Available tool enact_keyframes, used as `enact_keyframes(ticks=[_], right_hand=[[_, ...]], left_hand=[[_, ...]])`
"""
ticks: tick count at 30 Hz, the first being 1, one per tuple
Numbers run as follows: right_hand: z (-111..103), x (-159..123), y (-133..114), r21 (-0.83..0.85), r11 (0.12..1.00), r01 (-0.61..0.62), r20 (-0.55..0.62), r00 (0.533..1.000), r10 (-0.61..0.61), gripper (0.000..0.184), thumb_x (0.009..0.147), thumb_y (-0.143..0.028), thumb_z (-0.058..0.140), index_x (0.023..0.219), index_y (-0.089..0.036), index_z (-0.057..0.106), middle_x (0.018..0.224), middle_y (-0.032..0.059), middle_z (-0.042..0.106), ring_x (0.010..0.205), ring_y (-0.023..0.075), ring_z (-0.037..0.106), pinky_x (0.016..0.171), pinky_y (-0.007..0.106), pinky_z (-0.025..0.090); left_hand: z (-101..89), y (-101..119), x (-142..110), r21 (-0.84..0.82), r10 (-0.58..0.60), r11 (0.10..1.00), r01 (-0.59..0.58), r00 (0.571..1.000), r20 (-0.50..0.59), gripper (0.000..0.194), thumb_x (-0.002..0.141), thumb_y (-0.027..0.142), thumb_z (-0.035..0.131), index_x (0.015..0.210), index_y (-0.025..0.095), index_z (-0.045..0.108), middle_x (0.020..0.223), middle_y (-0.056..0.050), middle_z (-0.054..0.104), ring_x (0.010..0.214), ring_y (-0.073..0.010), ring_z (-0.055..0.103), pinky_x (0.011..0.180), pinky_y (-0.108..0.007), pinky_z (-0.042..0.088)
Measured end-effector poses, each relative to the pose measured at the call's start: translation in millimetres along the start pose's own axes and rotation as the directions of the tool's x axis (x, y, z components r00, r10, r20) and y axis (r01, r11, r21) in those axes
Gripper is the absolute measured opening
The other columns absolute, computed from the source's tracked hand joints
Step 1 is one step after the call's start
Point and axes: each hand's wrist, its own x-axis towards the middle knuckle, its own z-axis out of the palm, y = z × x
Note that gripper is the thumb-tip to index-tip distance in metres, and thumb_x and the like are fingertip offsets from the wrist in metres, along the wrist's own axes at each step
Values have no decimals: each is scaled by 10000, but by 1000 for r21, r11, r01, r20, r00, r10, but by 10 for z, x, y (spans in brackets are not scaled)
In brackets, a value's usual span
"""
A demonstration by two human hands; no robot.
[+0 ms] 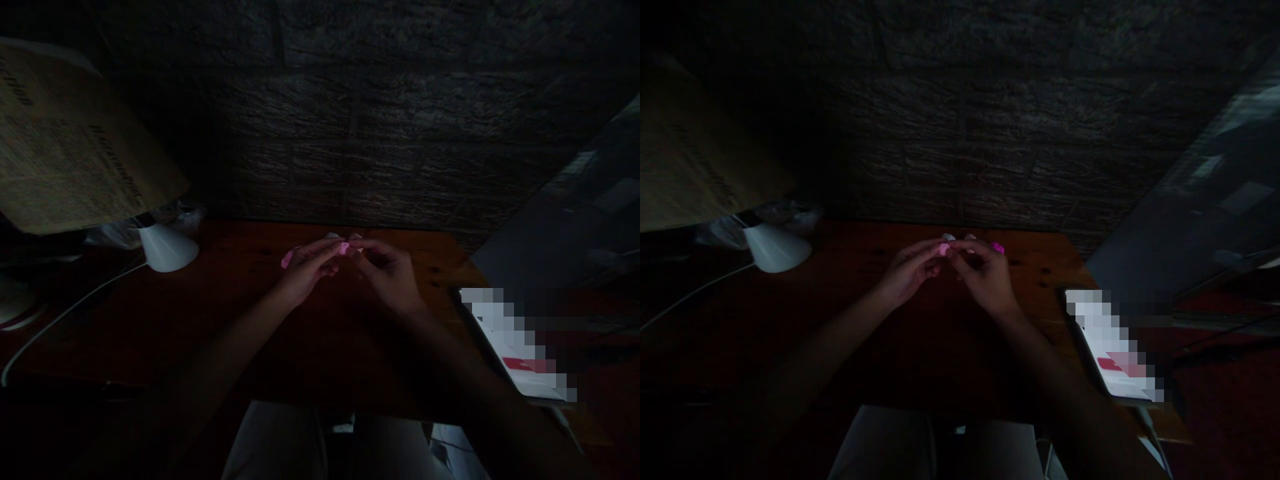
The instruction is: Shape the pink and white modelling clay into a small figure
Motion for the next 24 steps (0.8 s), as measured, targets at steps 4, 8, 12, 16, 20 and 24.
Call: enact_keyframes(ticks=[4,8,12,16,20,24], right_hand=[[-5,1,8,-19,1000,5,6,1000,-5,242,824,-460,782,930,-245,816,859,22,720,571,104,571,466,234,517],[-5,-2,5,-13,1000,6,5,1000,-6,209,829,-431,785,925,-248,816,848,14,720,567,102,572,467,233,513],[-2,-2,11,-2,1000,0,7,1000,0,197,834,-433,784,927,-262,816,872,16,729,608,116,607,474,232,526],[-8,16,13,24,999,-31,7,1000,31,254,811,-492,801,930,-268,817,945,31,763,679,142,660,494,238,553],[-20,43,3,56,997,-45,3,999,45,283,796,-506,809,929,-257,824,959,45,779,698,155,677,500,246,559],[-20,56,-5,70,996,-56,1,998,56,271,787,-497,815,919,-261,827,974,41,787,683,143,666,496,238,554]], left_hand=[[6,8,-8,3,-12,1000,12,1000,1,260,722,338,880,954,226,840,933,-47,749,660,-80,590,602,-227,435],[10,0,-6,7,2,1000,-2,1000,-6,232,725,350,876,923,234,842,897,-39,748,649,-86,588,584,-227,432],[7,-14,0,38,44,998,-44,999,-19,248,717,337,883,936,229,843,879,-38,744,632,-79,572,569,-221,422],[3,-6,-4,50,41,998,-40,999,-20,256,765,372,848,967,216,836,828,-35,730,605,-83,574,557,-222,426],[-1,17,-13,43,34,998,-35,999,18,308,773,388,841,1038,230,829,915,-49,750,623,-86,588,575,-227,445],[-5,26,-16,39,31,999,-32,999,35,374,752,425,852,1073,235,828,1019,-77,767,634,-87,590,581,-231,451]])
